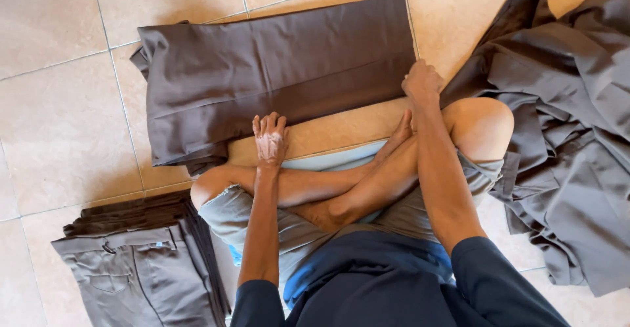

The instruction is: Folding brown trousers and stacking them neatly on the floor.

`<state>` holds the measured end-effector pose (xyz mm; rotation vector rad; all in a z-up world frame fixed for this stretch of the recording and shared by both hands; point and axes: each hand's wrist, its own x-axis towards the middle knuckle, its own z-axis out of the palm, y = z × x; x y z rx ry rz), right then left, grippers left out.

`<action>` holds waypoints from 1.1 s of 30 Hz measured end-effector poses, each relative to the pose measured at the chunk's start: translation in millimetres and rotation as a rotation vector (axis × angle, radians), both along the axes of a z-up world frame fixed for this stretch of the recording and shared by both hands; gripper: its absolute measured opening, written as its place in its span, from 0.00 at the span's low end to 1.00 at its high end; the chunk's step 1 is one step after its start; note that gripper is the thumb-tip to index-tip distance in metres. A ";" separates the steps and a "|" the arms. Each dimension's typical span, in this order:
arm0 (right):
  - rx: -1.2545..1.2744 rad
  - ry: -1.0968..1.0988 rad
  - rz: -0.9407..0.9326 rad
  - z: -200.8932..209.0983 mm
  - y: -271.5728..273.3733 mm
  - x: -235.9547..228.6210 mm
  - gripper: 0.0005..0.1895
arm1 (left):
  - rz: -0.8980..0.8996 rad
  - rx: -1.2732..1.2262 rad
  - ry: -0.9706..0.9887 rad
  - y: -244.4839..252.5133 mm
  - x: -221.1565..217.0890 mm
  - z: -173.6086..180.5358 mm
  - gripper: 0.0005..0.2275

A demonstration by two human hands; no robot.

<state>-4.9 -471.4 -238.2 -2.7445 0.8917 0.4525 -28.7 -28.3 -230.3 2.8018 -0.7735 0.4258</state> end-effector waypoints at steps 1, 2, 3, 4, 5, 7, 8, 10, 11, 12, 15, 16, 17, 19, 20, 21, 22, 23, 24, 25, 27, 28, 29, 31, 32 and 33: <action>0.004 0.007 -0.030 -8.7 -4.4 1.3 0.17 | 0.035 0.005 -0.003 1.6 1.2 -2.5 0.13; 0.008 0.016 -0.061 -18.1 -9.3 -0.1 0.17 | 0.068 0.011 -0.002 2.8 0.6 -5.4 0.12; 0.005 0.015 -0.057 -25.5 -14.7 2.3 0.17 | 0.072 0.008 -0.003 1.5 1.1 -4.2 0.12; 0.017 -0.043 -0.068 -34.0 -18.7 2.9 0.16 | 0.059 -0.023 -0.019 1.7 2.0 -2.8 0.08; 0.029 -0.101 -0.078 -42.6 -23.2 3.5 0.15 | 0.045 -0.054 -0.036 1.5 2.9 -1.6 0.05; 0.065 -0.192 -0.128 -21.8 -23.3 1.6 0.12 | 0.039 -0.094 -0.074 -1.4 0.5 16.0 0.04; 0.100 -0.288 -0.172 -9.9 -24.5 4.1 0.10 | 0.039 -0.135 -0.116 -3.8 1.6 24.8 0.04; 0.115 -0.315 -0.201 43.2 -7.0 -7.3 0.10 | 0.031 -0.140 -0.130 -6.0 -2.0 44.5 0.03; 0.134 -0.340 -0.228 69.1 2.0 -14.2 0.11 | 0.025 -0.141 -0.142 -7.0 -5.4 53.8 0.03; 0.132 -0.337 -0.227 42.0 -5.9 -12.3 0.11 | 0.027 -0.142 -0.139 -4.4 -3.3 35.5 0.03; 0.115 -0.124 -0.154 -3.2 -17.8 -4.0 0.18 | 0.023 -0.069 -0.084 -1.5 3.8 5.6 0.01; 0.157 -0.125 -0.165 3.3 -13.0 -3.5 0.22 | 0.039 -0.055 -0.043 -3.3 0.3 10.3 0.03; 0.198 -0.125 -0.175 9.6 -7.6 -2.9 0.26 | 0.055 -0.042 -0.003 -4.6 -3.0 14.8 0.05; 0.167 -0.112 -0.166 9.9 -9.1 -0.2 0.22 | 0.063 -0.033 0.011 -5.1 -5.0 14.0 0.08; 0.137 -0.101 -0.171 9.4 -9.1 1.2 0.19 | 0.055 -0.024 0.025 -4.6 -5.3 13.9 0.12; 0.140 -0.100 -0.159 2.4 -14.5 3.2 0.19 | 0.067 -0.021 0.025 -5.5 -7.2 16.2 0.12; 0.183 -0.116 -0.189 -4.1 -19.9 6.9 0.20 | 0.054 -0.006 0.045 -6.6 -7.3 19.0 0.15; 0.225 -0.130 -0.219 -10.6 -25.1 10.8 0.22 | 0.040 0.009 0.066 -7.7 -7.5 21.9 0.19; 0.230 -0.130 -0.206 -19.9 -32.7 12.8 0.22 | 0.054 0.011 0.065 -8.8 -7.5 15.2 0.19; 0.252 -0.136 -0.196 -29.4 -39.9 15.1 0.23 | 0.026 0.018 0.050 -9.6 -7.3 8.4 0.18; 0.275 -0.145 -0.174 -35.3 -49.3 20.1 0.24 | 0.010 0.023 0.032 -11.8 -4.1 -0.9 0.17; 0.292 -0.236 -0.191 -32.9 -51.7 17.6 0.22 | 0.018 0.027 0.020 -13.3 -6.2 -4.4 0.20; 0.310 -0.326 -0.207 -30.7 -53.5 15.5 0.20 | 0.026 0.031 0.007 -14.2 -8.0 -8.3 0.22; 0.389 -0.448 -0.249 0.5 -41.4 15.9 0.16 | 0.029 0.036 0.037 -20.1 -15.9 7.5 0.23; 0.474 -0.574 -0.302 17.1 -35.6 16.9 0.12 | 0.019 0.046 0.063 -23.4 -19.0 15.9 0.23; 0.470 -0.572 -0.287 37.9 -25.6 20.9 0.12 | 0.032 0.038 0.063 -25.7 -21.0 13.2 0.23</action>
